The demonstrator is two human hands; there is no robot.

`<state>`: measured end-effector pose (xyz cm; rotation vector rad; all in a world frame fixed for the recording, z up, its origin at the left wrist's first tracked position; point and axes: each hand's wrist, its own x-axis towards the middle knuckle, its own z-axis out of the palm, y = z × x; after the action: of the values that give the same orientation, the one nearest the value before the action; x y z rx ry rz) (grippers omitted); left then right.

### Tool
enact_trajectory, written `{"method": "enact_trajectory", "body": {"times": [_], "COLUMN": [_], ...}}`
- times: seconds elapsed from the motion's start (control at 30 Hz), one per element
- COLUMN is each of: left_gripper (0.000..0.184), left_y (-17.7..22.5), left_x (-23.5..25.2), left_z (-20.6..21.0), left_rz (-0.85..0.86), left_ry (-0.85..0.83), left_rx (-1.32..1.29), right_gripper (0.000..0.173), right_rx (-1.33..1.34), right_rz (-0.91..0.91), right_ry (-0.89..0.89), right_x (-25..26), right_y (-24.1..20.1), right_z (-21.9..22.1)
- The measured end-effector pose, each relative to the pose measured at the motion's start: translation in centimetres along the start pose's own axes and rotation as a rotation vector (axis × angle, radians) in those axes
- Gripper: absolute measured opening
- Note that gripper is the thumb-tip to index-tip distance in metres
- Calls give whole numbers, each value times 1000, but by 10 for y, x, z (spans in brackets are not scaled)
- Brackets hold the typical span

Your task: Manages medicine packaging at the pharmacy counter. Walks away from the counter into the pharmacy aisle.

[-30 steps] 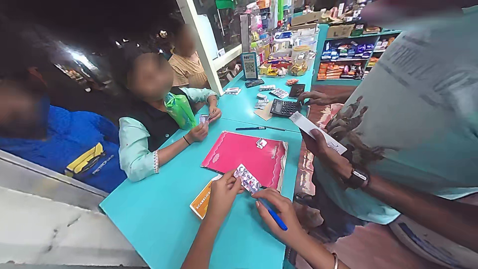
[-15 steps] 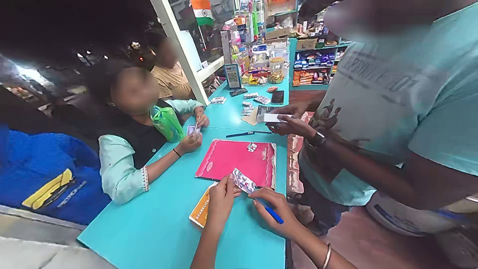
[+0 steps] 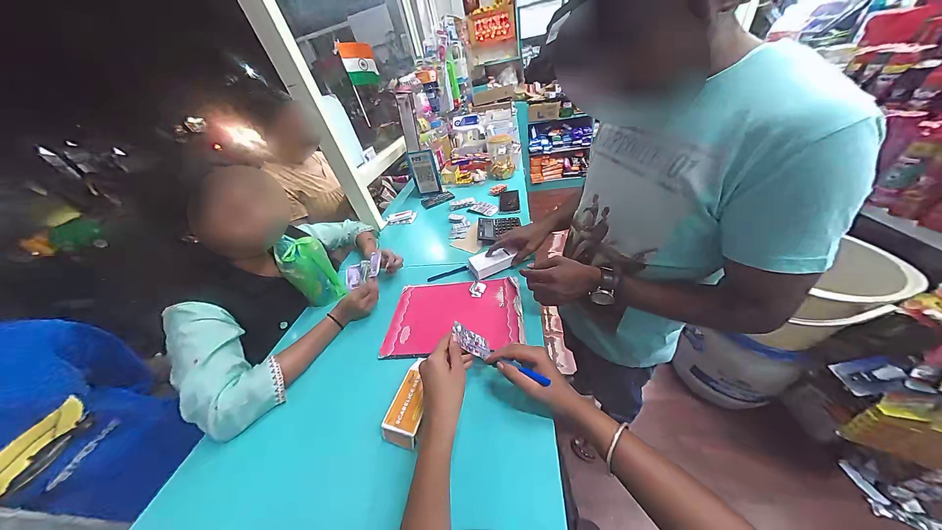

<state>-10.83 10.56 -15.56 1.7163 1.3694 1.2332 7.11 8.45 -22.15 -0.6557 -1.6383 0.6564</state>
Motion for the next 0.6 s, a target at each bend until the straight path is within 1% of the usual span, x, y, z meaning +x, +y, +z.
{"method": "enact_trajectory", "body": {"times": [0.17, 0.23, 0.33, 0.4, 0.47, 0.53, 0.6], "left_gripper": [31, 31, 30, 30, 31, 36, 44], "left_y": [0, 0, 1, 1, 0, -1, 5], "left_x": [1, 1, 2, 5, 5, 5, 3], "left_z": [0, 0, -4, -8, -14, -21, -24], "left_rz": [19, -4, -69, -119, -174, -205, -193], "left_ry": [1, 1, -2, -34, -66, -68, -30], "left_rx": [-6, -11, 51, 201, 386, 508, 571], "right_gripper": [26, 25, 23, 22, 19, 15, 14], "right_rx": [47, 76, 137, 246, 349, 394, 424], "right_rz": [38, 65, 86, 129, 198, 289, 429], "right_ry": [-2, 21, 124, 234, 343, 453, 644], "right_x": [1, 1, -2, -13, -41, -83, -137], "right_y": [-3, -5, -8, -14, -24, -35, -50], "right_z": [-1, 0, 2, -1, -4, -13, -29]}}
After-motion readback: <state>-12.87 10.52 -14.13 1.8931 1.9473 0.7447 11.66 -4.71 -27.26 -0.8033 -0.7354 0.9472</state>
